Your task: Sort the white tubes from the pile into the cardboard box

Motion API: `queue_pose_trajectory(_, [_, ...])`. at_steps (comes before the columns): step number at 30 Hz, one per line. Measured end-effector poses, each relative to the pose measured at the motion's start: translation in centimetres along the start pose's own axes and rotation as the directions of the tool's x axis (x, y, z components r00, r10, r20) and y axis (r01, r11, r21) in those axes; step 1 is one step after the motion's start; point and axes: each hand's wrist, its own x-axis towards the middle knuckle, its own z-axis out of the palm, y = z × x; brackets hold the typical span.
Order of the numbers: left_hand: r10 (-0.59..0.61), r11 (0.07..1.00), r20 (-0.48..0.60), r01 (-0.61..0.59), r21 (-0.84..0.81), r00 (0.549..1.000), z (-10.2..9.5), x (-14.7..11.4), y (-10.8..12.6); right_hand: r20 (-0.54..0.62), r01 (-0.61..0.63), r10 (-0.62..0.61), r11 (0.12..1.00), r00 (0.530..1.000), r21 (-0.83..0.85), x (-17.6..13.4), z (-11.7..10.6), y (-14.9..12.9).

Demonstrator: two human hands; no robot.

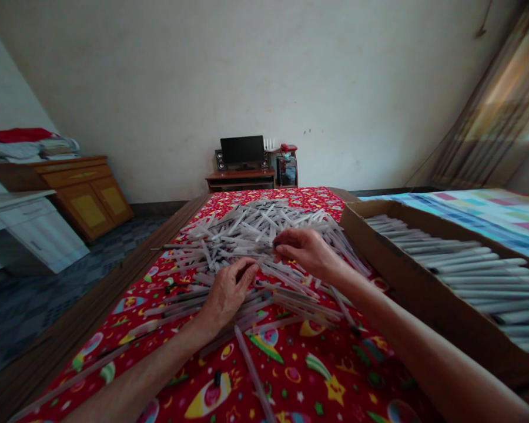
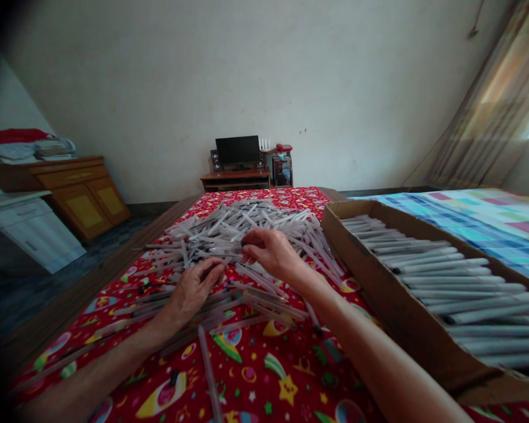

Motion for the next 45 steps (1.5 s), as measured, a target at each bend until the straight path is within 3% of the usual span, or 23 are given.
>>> queue_pose_trajectory(3, [0.003, 1.000, -0.008, -0.004, -0.011, 1.000, 0.0, 0.0, 0.2, 0.012, 0.006, -0.009, 0.969, 1.000, 0.246, 0.1, 0.9, -0.3])
queue_pose_trajectory(10, [-0.002, 1.000, -0.017, 0.002, -0.013, 1.000, -0.1, 0.0, 0.4, 0.006, 0.029, -0.033, 0.953, 0.999, 0.302, 0.0, 1.9, 0.3])
queue_pose_trajectory(15, [0.003, 1.000, -0.023, -0.004, -0.020, 1.000, -0.1, 0.1, 0.5, 0.003, -0.012, 0.012, 0.952, 1.000, 0.306, -0.2, 1.9, -0.5])
queue_pose_trajectory(21, [0.014, 1.000, -0.013, -0.015, -0.011, 1.000, -0.1, 0.0, 0.7, -0.045, 0.037, -0.027, 0.971, 0.999, 0.237, -0.2, 2.1, 0.1])
queue_pose_trajectory(32, [0.010, 1.000, -0.027, -0.011, -0.012, 1.000, -0.1, -0.1, 0.6, -0.011, 0.037, -0.036, 0.976, 0.999, 0.215, -0.3, 2.4, 0.0])
queue_pose_trajectory(36, [0.001, 1.000, -0.046, -0.003, -0.031, 0.999, 0.0, -0.1, 0.5, -0.057, 0.045, -0.040, 0.995, 0.998, 0.092, -0.5, 2.9, 0.0])
queue_pose_trajectory(39, [0.007, 0.999, -0.055, -0.010, -0.053, 0.998, 0.2, -0.1, 0.3, -0.088, 0.101, -0.114, 0.984, 0.990, -0.146, -0.9, 3.1, -0.5])
queue_pose_trajectory(42, [0.021, 0.999, -0.059, -0.024, -0.040, 0.998, 0.3, -0.2, 0.2, -0.010, 0.194, -0.226, 0.859, 0.974, -0.473, -1.3, 3.2, -0.5])
queue_pose_trajectory(45, [0.028, 1.000, -0.051, -0.029, -0.007, 0.998, 0.5, -0.2, 0.1, 0.085, 0.254, -0.265, 0.714, 0.961, -0.652, -1.4, 3.2, 0.2])
